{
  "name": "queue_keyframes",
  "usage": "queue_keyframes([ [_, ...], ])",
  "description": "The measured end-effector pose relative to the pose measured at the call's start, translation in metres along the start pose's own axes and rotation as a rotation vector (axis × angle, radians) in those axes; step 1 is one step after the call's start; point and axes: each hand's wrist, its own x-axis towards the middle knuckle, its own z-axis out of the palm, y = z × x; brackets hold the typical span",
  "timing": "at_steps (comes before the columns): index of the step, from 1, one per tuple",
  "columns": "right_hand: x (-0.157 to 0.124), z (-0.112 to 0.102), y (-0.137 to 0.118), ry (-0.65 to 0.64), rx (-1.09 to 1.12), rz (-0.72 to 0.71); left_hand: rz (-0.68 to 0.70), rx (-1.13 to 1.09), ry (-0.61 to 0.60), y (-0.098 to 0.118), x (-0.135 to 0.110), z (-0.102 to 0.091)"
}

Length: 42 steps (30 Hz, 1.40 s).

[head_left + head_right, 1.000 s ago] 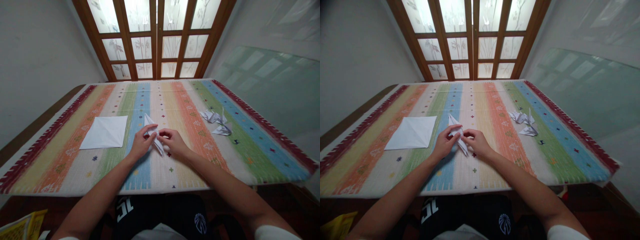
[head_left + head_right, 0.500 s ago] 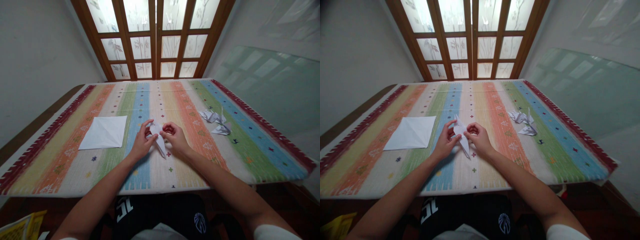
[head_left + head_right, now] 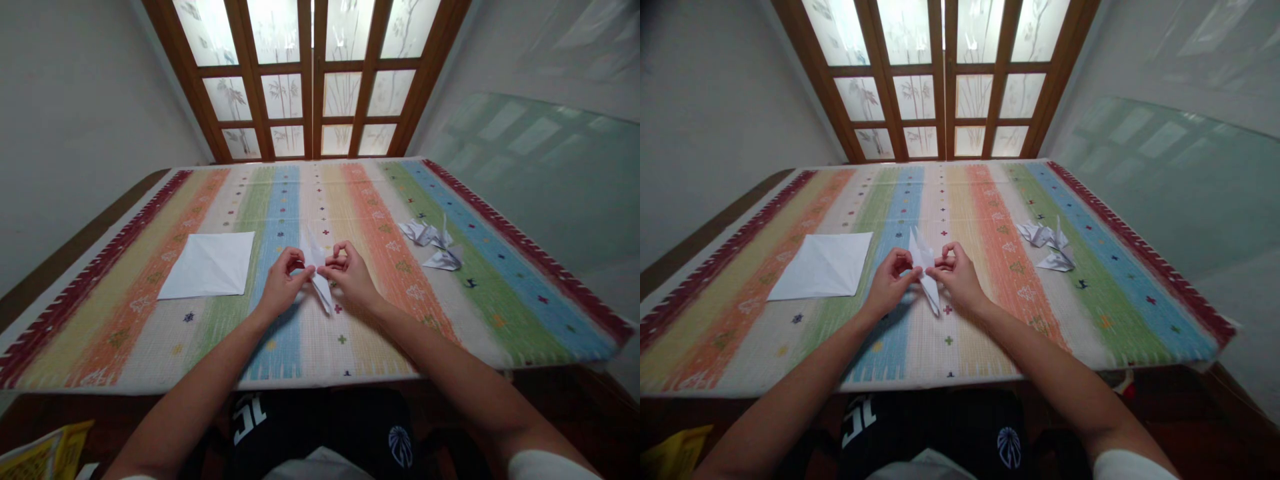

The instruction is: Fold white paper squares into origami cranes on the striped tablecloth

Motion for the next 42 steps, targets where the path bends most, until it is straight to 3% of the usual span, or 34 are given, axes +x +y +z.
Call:
queue_keyframes([
  [3, 0.000, 0.001, 0.000, -0.002, -0.011, 0.009, 0.033, 0.033, 0.011, -0.001, 0.000, -0.001],
  [9, -0.004, 0.003, 0.001, -0.116, 0.000, 0.218, 0.085, 0.098, 0.079, -0.003, 0.002, -0.004],
  [17, -0.006, 0.002, 0.002, -0.119, -0.100, 0.152, 0.069, 0.091, 0.161, -0.001, 0.003, -0.005],
  [21, -0.008, 0.000, 0.006, -0.162, -0.144, 0.130, 0.037, 0.004, 0.049, 0.001, 0.005, -0.007],
  [24, -0.008, -0.001, 0.006, -0.214, -0.161, 0.099, 0.026, 0.083, 0.018, 0.003, 0.006, -0.011],
  [28, -0.008, -0.002, 0.002, -0.307, -0.298, -0.047, 0.030, 0.199, 0.019, 0.005, 0.006, -0.016],
  [34, -0.003, -0.014, -0.005, -0.319, -0.447, -0.226, 0.010, 0.239, -0.079, 0.010, 0.006, -0.020],
  [40, 0.001, -0.025, -0.008, -0.400, -0.414, -0.196, 0.048, 0.191, -0.215, 0.011, 0.006, -0.024],
  [42, 0.003, -0.026, -0.008, -0.396, -0.374, -0.188, 0.063, 0.197, -0.211, 0.009, 0.006, -0.024],
])
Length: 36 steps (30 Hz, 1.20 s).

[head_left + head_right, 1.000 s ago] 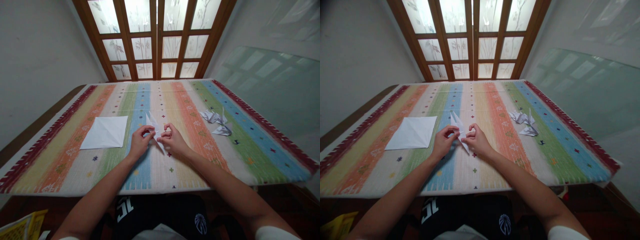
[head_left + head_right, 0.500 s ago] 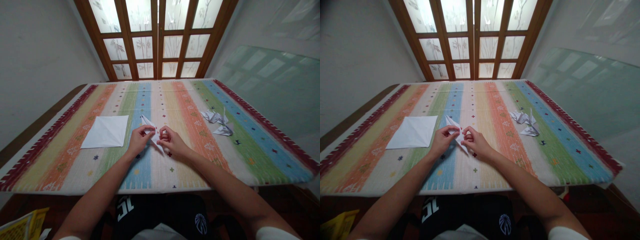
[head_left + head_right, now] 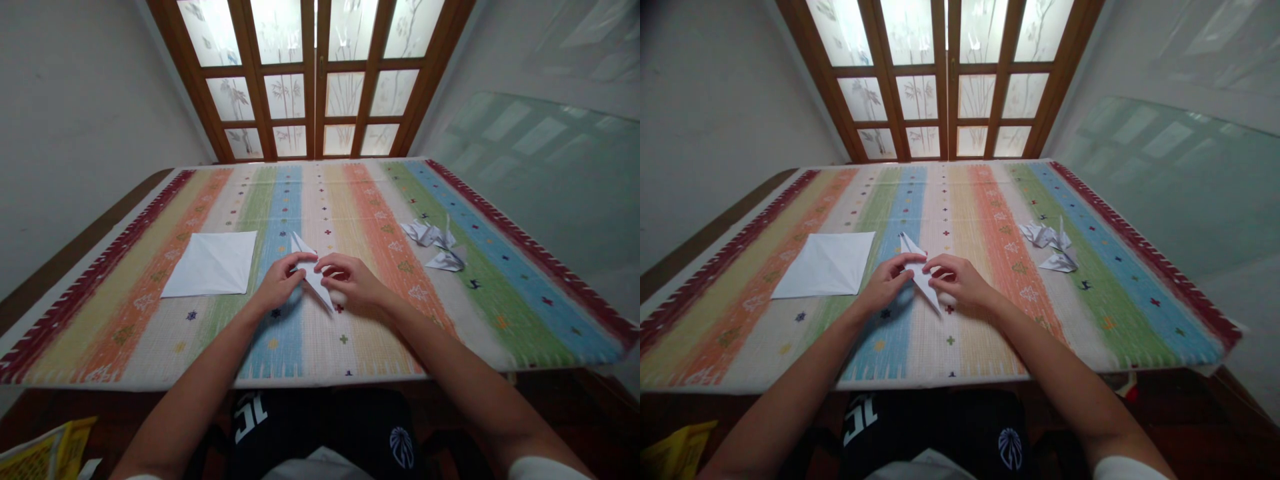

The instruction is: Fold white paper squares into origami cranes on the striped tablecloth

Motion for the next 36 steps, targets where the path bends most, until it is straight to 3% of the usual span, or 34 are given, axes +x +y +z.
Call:
queue_keyframes([
  [6, 0.0014, -0.0057, 0.0014, 0.009, 0.067, 0.022, -0.003, -0.088, 0.144, -0.0079, 0.0019, 0.0010],
  [15, 0.0028, -0.0051, 0.0009, 0.068, 0.102, 0.055, -0.017, -0.209, 0.016, -0.0077, -0.0022, -0.0007],
  [23, 0.0045, 0.0004, -0.0020, 0.151, 0.094, 0.065, -0.033, -0.254, -0.023, -0.0060, -0.0052, 0.0025],
  [29, 0.0018, 0.0025, -0.0056, 0.129, 0.114, 0.057, -0.031, -0.235, 0.062, -0.0085, -0.0030, 0.0054],
  [36, 0.0025, 0.0023, -0.0032, 0.114, 0.052, 0.003, 0.066, -0.159, 0.056, 0.0005, -0.0038, 0.0055],
])
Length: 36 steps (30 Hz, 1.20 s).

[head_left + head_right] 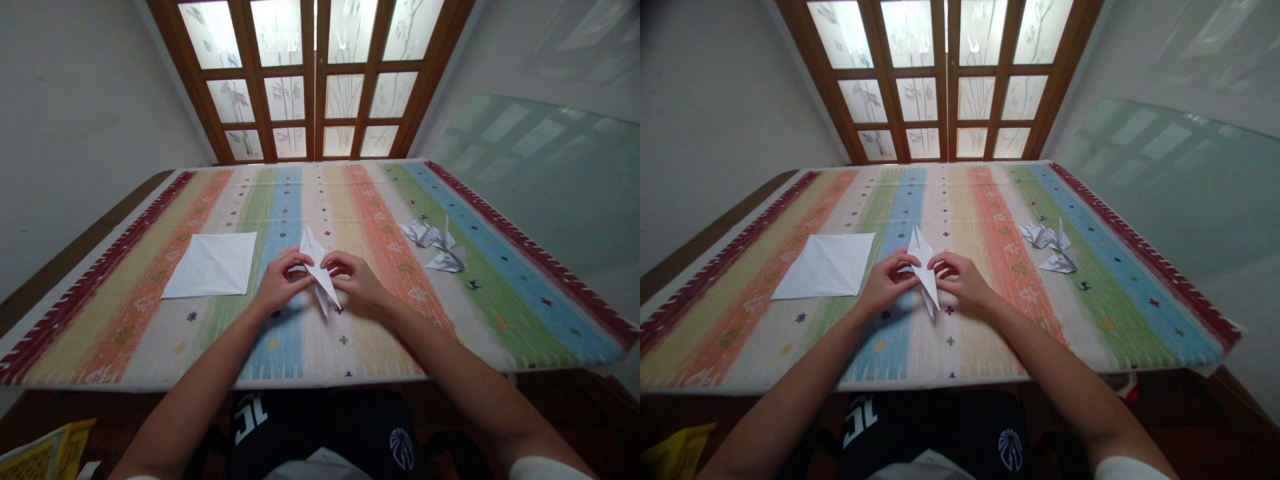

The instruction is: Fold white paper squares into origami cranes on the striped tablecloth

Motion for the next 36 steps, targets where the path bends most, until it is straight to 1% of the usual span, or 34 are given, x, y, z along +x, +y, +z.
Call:
queue_keyframes([
  [4, -0.001, 0.000, 0.003, 0.057, -0.059, -0.060, 0.077, 0.076, -0.040, 0.006, -0.001, 0.002],
  [8, -0.003, 0.000, 0.001, 0.069, -0.102, -0.091, 0.090, 0.118, -0.016, 0.005, -0.002, 0.001],
  [14, -0.002, 0.001, 0.002, 0.081, -0.127, -0.103, 0.083, 0.159, 0.024, -0.001, -0.004, 0.002],
  [21, -0.002, 0.011, 0.000, 0.175, -0.075, -0.071, 0.125, 0.245, 0.036, 0.006, -0.004, 0.010],
  [25, -0.001, 0.014, -0.004, 0.239, -0.035, -0.045, 0.102, 0.251, 0.044, 0.006, -0.003, 0.012],
  [31, -0.001, 0.016, -0.003, 0.246, -0.063, -0.035, 0.025, 0.189, 0.064, 0.000, -0.003, 0.011],
  [34, -0.001, 0.017, -0.002, 0.250, -0.006, 0.008, -0.025, 0.114, 0.072, -0.005, -0.002, 0.012],
  [36, 0.000, 0.017, -0.001, 0.252, 0.052, 0.033, -0.051, 0.035, 0.105, -0.007, -0.001, 0.014],
])
